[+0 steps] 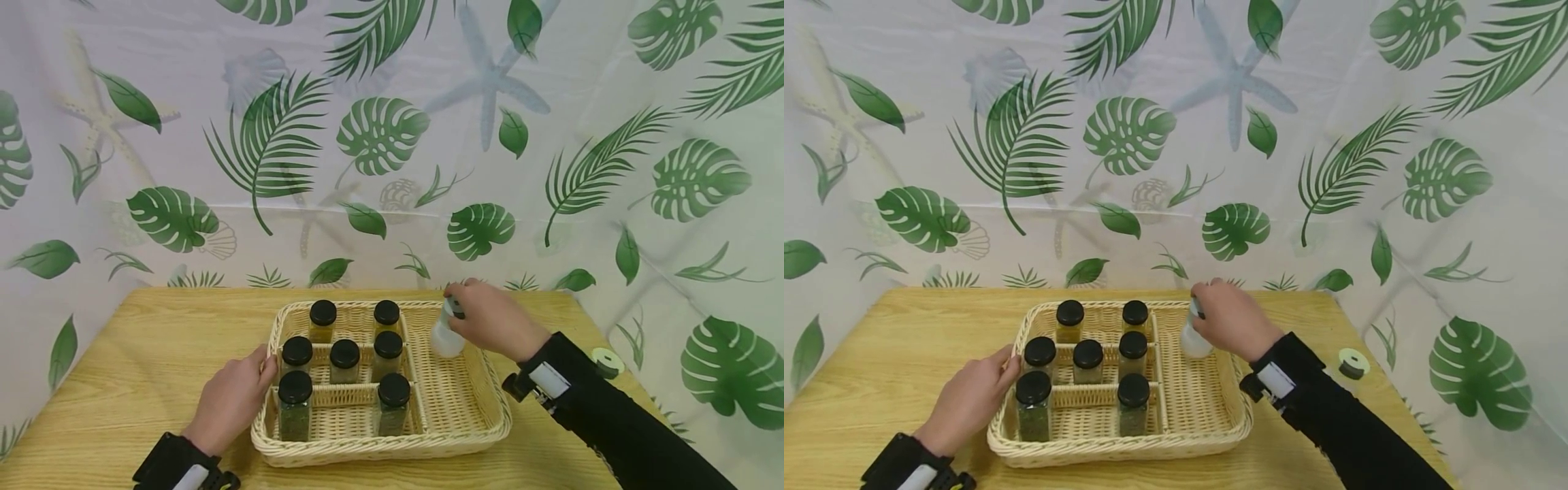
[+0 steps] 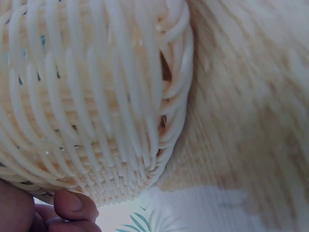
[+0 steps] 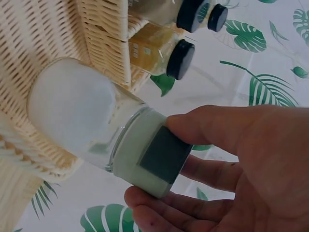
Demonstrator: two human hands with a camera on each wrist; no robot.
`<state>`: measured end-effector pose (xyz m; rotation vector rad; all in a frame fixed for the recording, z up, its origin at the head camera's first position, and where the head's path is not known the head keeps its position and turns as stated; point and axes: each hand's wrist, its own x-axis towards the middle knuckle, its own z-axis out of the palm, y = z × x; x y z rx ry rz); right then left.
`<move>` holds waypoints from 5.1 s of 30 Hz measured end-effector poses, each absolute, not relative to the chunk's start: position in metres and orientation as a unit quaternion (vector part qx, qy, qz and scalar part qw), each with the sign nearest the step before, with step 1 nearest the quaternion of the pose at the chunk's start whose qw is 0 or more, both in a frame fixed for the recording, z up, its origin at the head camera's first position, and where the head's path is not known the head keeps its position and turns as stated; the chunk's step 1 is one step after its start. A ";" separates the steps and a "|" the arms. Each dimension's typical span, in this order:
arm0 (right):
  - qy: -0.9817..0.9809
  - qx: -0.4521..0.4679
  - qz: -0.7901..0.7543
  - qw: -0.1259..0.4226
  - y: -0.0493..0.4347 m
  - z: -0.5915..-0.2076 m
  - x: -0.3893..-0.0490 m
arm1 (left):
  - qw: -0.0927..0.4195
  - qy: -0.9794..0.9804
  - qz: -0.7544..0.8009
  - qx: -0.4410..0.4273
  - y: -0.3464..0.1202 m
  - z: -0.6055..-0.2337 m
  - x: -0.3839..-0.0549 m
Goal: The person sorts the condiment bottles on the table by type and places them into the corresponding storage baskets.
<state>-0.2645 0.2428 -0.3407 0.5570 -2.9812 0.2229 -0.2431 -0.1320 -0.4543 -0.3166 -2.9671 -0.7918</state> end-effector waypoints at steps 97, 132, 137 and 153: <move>-0.993 0.010 0.070 -0.091 0.438 -0.368 -0.208 | 0.027 -0.962 -0.254 -0.098 -0.132 -0.453 -0.240; -0.996 0.016 0.068 -0.053 0.421 -0.360 -0.209 | 0.052 -0.959 -0.257 -0.104 -0.133 -0.456 -0.244; -0.996 0.037 0.069 -0.031 0.404 -0.351 -0.206 | 0.046 -0.960 -0.257 -0.100 -0.133 -0.456 -0.244; -0.994 0.097 0.049 0.022 0.353 -0.324 -0.199 | 0.044 -0.960 -0.258 -0.096 -0.132 -0.454 -0.242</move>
